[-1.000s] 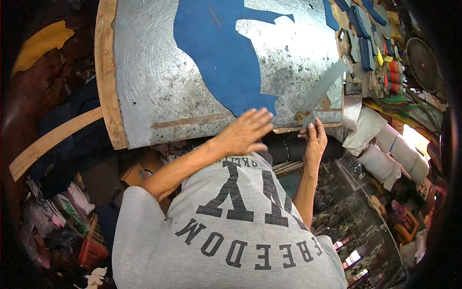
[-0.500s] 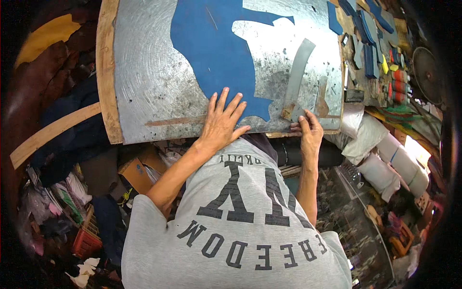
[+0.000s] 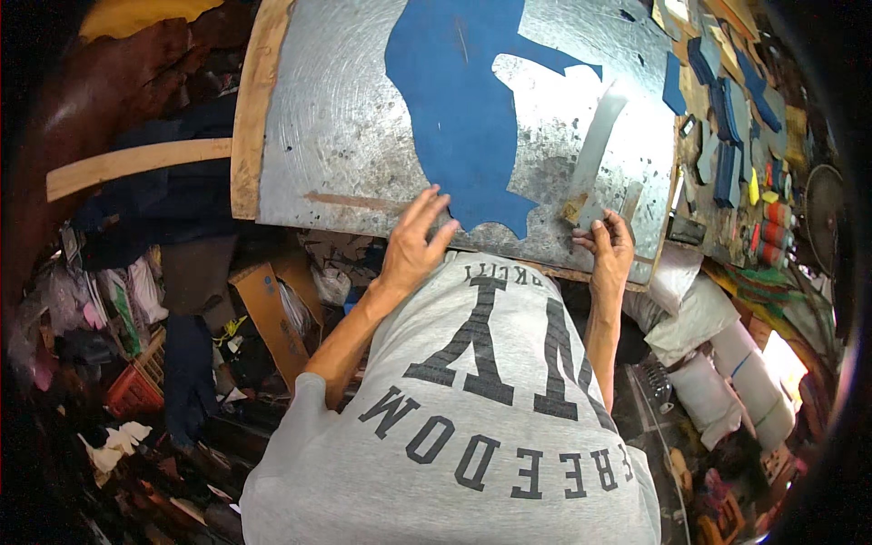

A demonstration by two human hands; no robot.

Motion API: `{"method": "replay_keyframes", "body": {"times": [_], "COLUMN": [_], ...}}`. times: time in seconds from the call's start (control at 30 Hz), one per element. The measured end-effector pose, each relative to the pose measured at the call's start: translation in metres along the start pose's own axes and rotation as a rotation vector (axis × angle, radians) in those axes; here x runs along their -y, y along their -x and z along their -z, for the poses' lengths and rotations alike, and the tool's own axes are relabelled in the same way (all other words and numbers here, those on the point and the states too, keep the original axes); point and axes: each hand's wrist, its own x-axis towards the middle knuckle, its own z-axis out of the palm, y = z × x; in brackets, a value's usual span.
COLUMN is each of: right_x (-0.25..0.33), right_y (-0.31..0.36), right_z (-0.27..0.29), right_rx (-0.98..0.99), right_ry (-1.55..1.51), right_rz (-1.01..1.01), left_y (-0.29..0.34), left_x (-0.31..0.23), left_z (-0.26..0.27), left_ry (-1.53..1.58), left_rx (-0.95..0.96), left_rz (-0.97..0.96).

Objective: Cutting out shoe component shapes from a blue leather sheet using plastic templates and a utility knife.

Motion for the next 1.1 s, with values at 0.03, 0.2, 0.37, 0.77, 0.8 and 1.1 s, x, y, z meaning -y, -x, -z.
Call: {"method": "replay_keyframes", "body": {"times": [0.03, 0.2, 0.37, 0.77, 0.8, 1.1], "right_x": [0.002, 0.01, 0.014, 0.015, 0.013, -0.002], "right_y": [-0.002, -0.013, -0.018, -0.017, -0.02, -0.012], "right_z": [0.0, -0.004, -0.017, -0.089, -0.09, -0.149], "right_rx": [0.017, 0.051, 0.155, 0.182, 0.183, 0.272], "right_ry": [0.004, 0.03, 0.16, 0.146, 0.153, 0.227], "right_rz": [-0.008, -0.033, -0.012, -0.075, -0.072, -0.083], "left_y": [0.002, -0.005, -0.009, -0.018, -0.016, -0.053], "left_x": [-0.001, -0.001, 0.008, 0.024, 0.023, 0.031], "left_z": [0.003, -0.004, -0.004, 0.02, 0.021, 0.055], "left_ry": [0.085, 0.899, 1.184, 0.945, 0.936, 0.121], "left_rx": [-0.023, -0.196, -0.281, -0.014, -0.013, -0.085], "left_rz": [0.107, 0.473, 0.573, 0.545, 0.56, 0.207]}}
